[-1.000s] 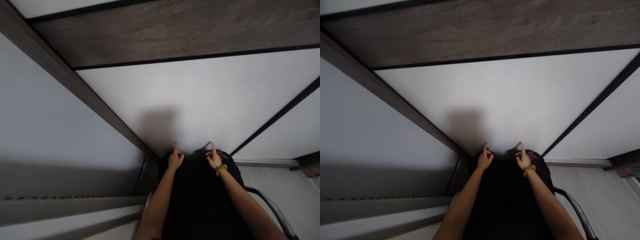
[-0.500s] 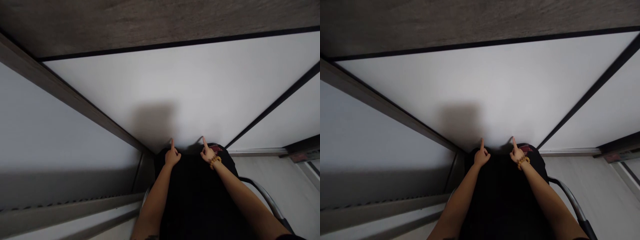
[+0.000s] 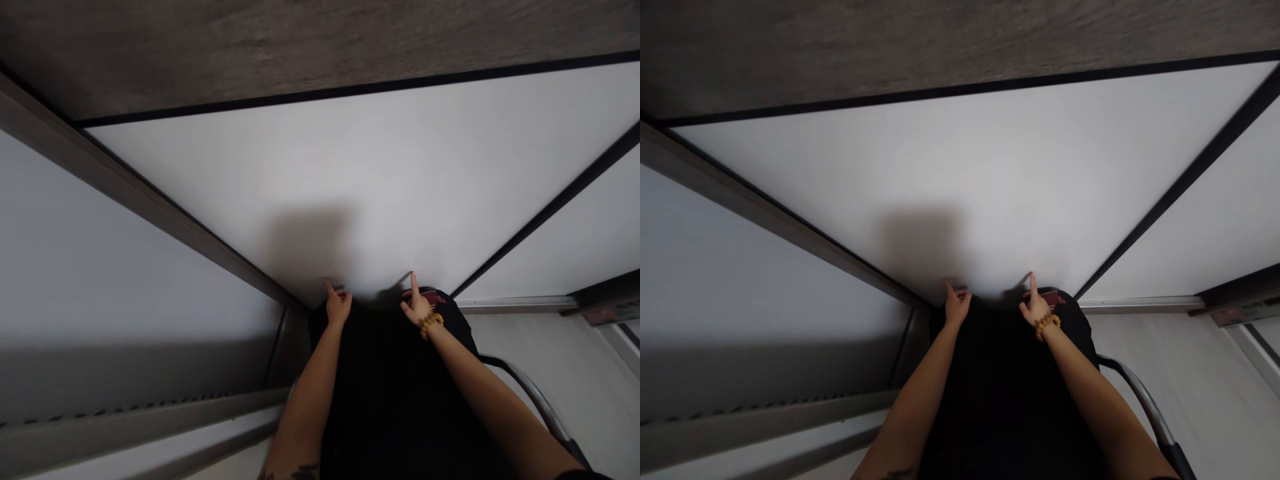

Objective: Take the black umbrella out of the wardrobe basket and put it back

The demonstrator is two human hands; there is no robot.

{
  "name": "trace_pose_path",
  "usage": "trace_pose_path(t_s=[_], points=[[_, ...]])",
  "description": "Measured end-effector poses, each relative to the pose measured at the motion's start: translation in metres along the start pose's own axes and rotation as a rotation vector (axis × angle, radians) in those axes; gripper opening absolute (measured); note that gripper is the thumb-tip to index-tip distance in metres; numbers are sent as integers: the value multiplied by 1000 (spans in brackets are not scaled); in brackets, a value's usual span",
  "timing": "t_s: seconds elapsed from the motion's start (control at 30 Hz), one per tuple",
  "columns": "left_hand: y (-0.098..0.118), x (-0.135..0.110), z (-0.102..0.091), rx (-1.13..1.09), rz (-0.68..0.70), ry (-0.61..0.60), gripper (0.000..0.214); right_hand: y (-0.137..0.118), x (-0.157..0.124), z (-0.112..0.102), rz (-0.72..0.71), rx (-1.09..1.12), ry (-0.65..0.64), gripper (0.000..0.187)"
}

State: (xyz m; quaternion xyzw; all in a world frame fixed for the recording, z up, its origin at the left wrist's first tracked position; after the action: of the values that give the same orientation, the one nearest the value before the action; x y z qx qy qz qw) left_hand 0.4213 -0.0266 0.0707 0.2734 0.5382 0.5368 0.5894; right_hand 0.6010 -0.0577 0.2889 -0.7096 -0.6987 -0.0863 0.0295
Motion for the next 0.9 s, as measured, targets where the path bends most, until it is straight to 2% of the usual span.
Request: trace_pose_path(t_s=[0.5, 0.9], points=[[0, 3, 2, 4, -43, -2, 95, 4, 2, 2, -21, 5, 42, 104], [1, 3, -1, 4, -21, -2, 94, 2, 1, 1, -17, -4, 41, 102]])
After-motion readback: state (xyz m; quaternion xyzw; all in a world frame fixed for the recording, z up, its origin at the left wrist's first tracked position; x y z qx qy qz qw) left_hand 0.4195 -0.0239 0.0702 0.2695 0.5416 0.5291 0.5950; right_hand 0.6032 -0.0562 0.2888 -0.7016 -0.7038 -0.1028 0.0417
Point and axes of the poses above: each hand's wrist, its own x-axis towards the middle knuckle, its own z-axis out of the palm, y = z × x, the point moved 5 cm from there along x, towards the middle knuckle, and after that the axes turned 9 degrees about y, right-handed, at the moved point
